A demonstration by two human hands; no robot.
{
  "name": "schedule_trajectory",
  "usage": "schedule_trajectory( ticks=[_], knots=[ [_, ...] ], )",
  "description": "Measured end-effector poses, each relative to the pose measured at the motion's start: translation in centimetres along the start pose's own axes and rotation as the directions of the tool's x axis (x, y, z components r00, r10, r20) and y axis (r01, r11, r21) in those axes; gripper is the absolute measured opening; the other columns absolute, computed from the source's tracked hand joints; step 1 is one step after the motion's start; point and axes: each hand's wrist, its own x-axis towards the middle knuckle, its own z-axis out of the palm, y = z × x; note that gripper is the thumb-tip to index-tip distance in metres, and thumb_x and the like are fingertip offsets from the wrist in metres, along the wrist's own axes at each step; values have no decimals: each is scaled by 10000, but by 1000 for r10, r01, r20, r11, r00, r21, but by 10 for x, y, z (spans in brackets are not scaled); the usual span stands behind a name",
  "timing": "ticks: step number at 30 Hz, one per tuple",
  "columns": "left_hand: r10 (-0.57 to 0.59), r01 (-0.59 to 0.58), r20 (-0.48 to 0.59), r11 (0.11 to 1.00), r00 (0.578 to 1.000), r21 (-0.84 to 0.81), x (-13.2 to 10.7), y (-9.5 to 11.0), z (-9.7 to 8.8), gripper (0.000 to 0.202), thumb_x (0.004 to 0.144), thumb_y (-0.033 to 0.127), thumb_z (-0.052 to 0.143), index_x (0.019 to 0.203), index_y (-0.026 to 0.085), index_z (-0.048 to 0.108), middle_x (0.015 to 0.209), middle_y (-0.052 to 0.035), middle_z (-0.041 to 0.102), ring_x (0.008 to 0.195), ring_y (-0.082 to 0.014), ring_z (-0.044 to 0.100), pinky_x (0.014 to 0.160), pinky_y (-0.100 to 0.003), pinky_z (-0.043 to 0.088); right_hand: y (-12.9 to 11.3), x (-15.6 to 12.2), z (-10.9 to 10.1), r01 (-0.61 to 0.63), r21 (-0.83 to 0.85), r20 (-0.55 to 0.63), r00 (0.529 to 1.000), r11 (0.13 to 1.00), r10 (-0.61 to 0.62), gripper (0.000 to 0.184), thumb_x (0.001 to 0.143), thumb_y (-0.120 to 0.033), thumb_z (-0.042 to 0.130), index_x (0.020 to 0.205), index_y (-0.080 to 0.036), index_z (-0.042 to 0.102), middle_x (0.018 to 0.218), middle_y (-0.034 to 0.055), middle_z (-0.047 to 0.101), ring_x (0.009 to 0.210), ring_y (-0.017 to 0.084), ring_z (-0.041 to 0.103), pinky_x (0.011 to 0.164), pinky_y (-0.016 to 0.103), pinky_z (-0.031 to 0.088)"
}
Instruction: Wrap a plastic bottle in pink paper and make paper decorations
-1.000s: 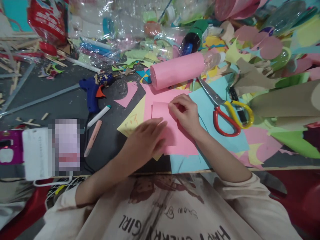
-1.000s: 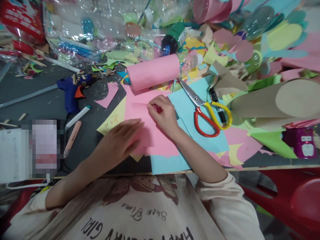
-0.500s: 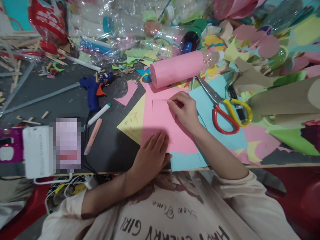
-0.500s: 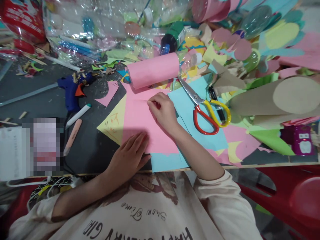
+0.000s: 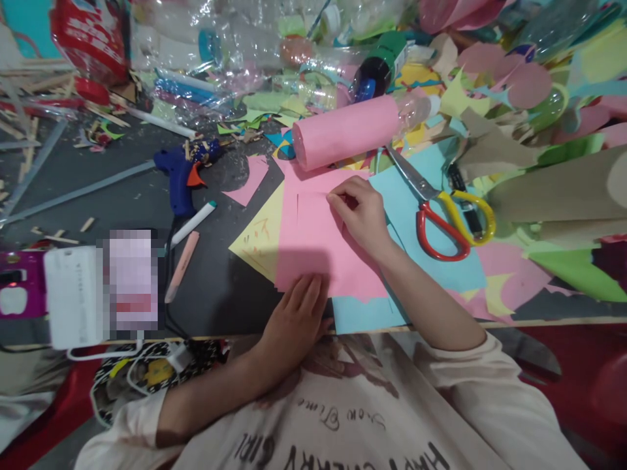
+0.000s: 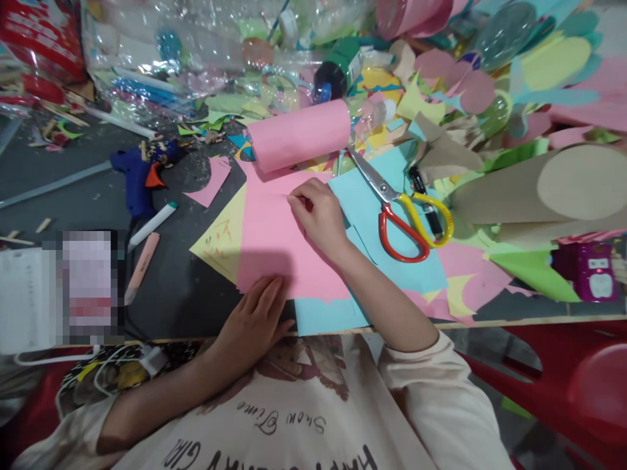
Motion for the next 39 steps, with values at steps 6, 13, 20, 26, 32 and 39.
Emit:
schedule_trajectory(
  ticks=[6, 13, 20, 26, 32, 39],
  knots=[
    [20, -20, -5, 999, 1000, 46, 0, 0, -2, 462, 983, 318, 460, 1334, 36, 566, 1261, -162, 643, 1182, -246, 597, 1072, -345, 471, -1, 0, 0, -15, 19, 11, 1000, 1000, 14, 179, 844, -146, 599, 680, -215, 578, 708, -8, 597, 720, 176, 549, 726, 346, 428],
    [25, -21, -41, 996, 999, 83, 4, 1, -2, 432, 986, 326, 462, 1294, 62, 609, 1153, -108, 678, 1074, -220, 616, 1021, -333, 494, -1, 1, -1, -37, 16, 12, 999, 999, 37, 183, 831, -132, 615, 671, -214, 588, 711, -11, 597, 720, 176, 536, 724, 349, 420],
    [16, -12, -44, 997, 999, 82, 4, 2, 0, 526, 943, 449, 545, 1341, 107, 580, 1073, -92, 675, 1022, -227, 595, 959, -366, 515, -2, 1, 0, -24, 56, -6, 1000, 998, 25, 180, 827, -141, 623, 666, -214, 588, 706, -12, 602, 712, 175, 544, 719, 347, 418],
    [2, 2, -72, 998, 997, 64, 6, 6, 5, 541, 944, 487, 526, 1390, 181, 539, 1036, -93, 660, 979, -234, 599, 960, -417, 503, -1, 1, 0, -29, 15, 16, 999, 999, 29, 175, 838, -161, 600, 673, -215, 582, 712, -2, 599, 726, 181, 540, 737, 355, 423],
    [18, -20, -59, 999, 998, -40, -6, -5, 11, 574, 965, 474, 474, 1353, 59, 550, 1183, -161, 650, 1143, -260, 578, 1051, -377, 466, 1, 2, -1, -23, 25, 19, 1000, 999, 23, 168, 844, -195, 592, 677, -217, 584, 719, 1, 602, 723, 180, 537, 732, 348, 428],
    [46, -52, -50, 991, 998, -123, -11, -16, 4, 497, 1004, 384, 384, 1323, 46, 558, 1187, -165, 665, 1152, -243, 601, 1018, -342, 499, -2, 2, -1, -38, 19, 17, 999, 999, 37, 179, 835, -162, 599, 668, -223, 579, 711, -5, 602, 723, 182, 542, 733, 352, 429]
  ],
)
